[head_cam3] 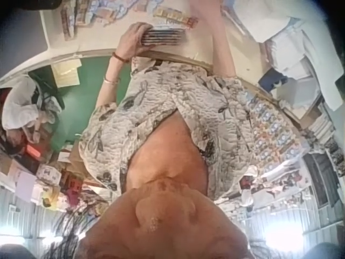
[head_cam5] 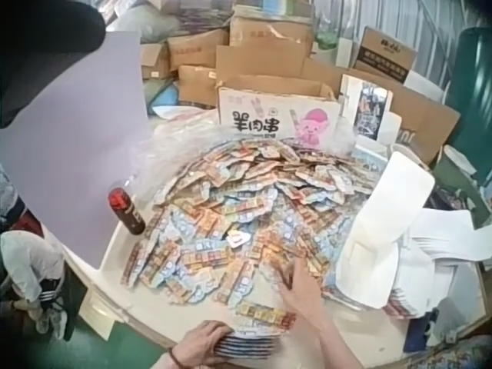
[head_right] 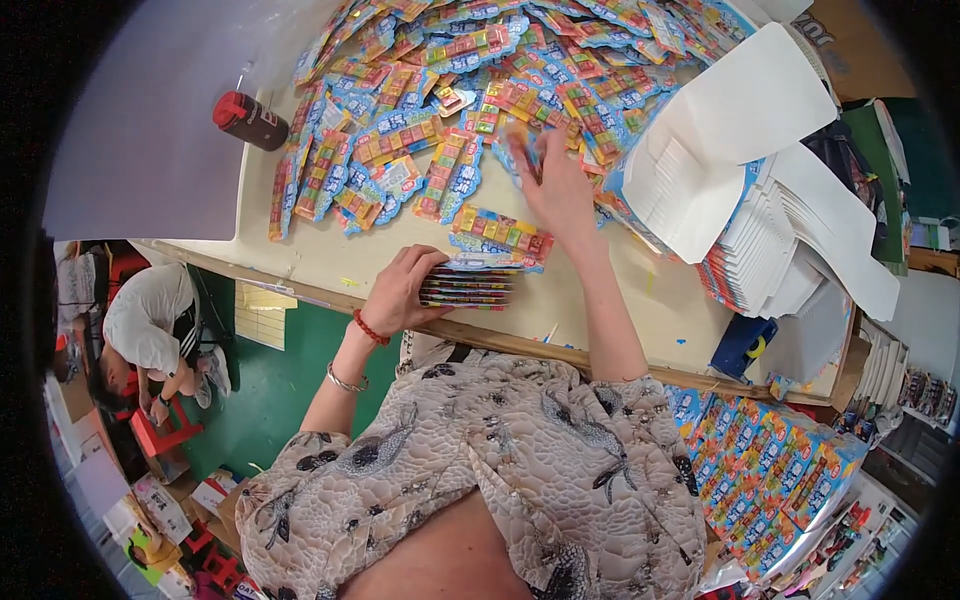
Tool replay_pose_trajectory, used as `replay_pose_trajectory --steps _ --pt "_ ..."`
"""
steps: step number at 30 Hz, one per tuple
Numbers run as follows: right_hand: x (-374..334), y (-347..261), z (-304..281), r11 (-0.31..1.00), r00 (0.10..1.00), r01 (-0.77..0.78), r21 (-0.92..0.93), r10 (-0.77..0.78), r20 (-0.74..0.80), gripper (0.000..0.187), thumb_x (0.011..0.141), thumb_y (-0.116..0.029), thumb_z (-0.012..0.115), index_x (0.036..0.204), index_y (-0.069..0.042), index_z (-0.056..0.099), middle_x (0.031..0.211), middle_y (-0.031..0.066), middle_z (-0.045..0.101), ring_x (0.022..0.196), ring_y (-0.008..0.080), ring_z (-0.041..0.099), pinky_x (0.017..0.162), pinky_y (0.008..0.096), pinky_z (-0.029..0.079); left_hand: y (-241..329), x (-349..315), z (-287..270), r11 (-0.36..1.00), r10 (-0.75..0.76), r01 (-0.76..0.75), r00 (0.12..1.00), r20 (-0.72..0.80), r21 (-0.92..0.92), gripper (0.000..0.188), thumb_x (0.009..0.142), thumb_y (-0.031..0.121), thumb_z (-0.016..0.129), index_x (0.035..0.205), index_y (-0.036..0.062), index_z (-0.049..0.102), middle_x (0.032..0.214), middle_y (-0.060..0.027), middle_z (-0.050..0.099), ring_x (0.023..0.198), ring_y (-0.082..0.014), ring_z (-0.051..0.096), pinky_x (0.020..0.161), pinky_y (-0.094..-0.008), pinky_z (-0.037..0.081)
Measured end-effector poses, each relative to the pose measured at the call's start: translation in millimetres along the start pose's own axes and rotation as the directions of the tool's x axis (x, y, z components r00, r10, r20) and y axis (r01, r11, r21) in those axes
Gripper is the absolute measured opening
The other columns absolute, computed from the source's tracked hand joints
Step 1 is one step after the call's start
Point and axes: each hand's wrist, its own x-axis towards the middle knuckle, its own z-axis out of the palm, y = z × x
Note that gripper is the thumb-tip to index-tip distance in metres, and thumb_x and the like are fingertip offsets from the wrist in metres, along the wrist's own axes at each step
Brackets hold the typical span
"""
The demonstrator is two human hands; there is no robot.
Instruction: Gathering individual snack packets from a pile and stacking them neatly inside cardboard display boxes.
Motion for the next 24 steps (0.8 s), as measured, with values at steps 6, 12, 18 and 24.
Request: replay_pose_trajectory --steps 6,12,18,24 --pt "-17.5 6.2 40.0 0.461 0.987 0.134 0.877 -0.141 -0.076 0.076 0.081 0.004 0.067 0.144 -0.010 0.028 0.116 0.0072 0.060 0.092 0.0125 0.063 0.080 0.0254 0.051 0.7 5.7 -4.4 0.983 -0.049 0.061 0.996 0.073 -0.176 0.084 0.062 0.021 0.085 0.134 0.0084 0.043 0.132 -0.0151 0.045 0.114 -0.0292 0.053 0.094 -0.0387 0.048" --pt "-38.2 23.0 46.3 0.526 0.894 -0.224 0.820 -0.224 0.388 0.041 0.080 0.002 0.069 0.117 -0.008 0.054 0.101 0.0011 0.066 0.090 0.0099 0.062 0.081 0.0228 0.050 -0.8 5.6 -4.2 0.917 -0.021 -0.057 0.982 -0.190 -0.395 0.107 0.062 0.020 0.086 0.147 0.0035 0.024 0.138 -0.0168 0.042 0.112 -0.0310 0.053 0.096 -0.0398 0.045" --pt "-53.4 6.6 13.4 0.348 0.954 -0.058 0.936 -0.256 0.154 0.028 0.082 -0.004 0.069 0.109 -0.005 0.061 0.103 0.0024 0.066 0.083 0.0077 0.061 0.070 0.0222 0.050 0.1 13.7 -19.4 0.973 0.013 0.014 0.993 0.114 -0.228 0.102 0.060 0.020 0.086 0.145 0.0102 0.031 0.122 -0.0134 0.054 0.109 -0.0330 0.051 0.097 -0.0395 0.043" --pt "-54.1 17.1 16.8 0.844 0.866 -0.085 0.530 -0.200 0.457 0.014 0.084 -0.013 0.063 0.086 0.000 0.068 0.077 0.0054 0.068 0.067 0.0100 0.059 0.061 0.0272 0.046 8.4 7.9 -17.0 0.976 0.102 -0.096 0.995 -0.021 0.195 0.097 0.057 0.023 0.085 0.141 0.0143 0.037 0.120 -0.0102 0.052 0.111 -0.0341 0.047 0.098 -0.0419 0.042"
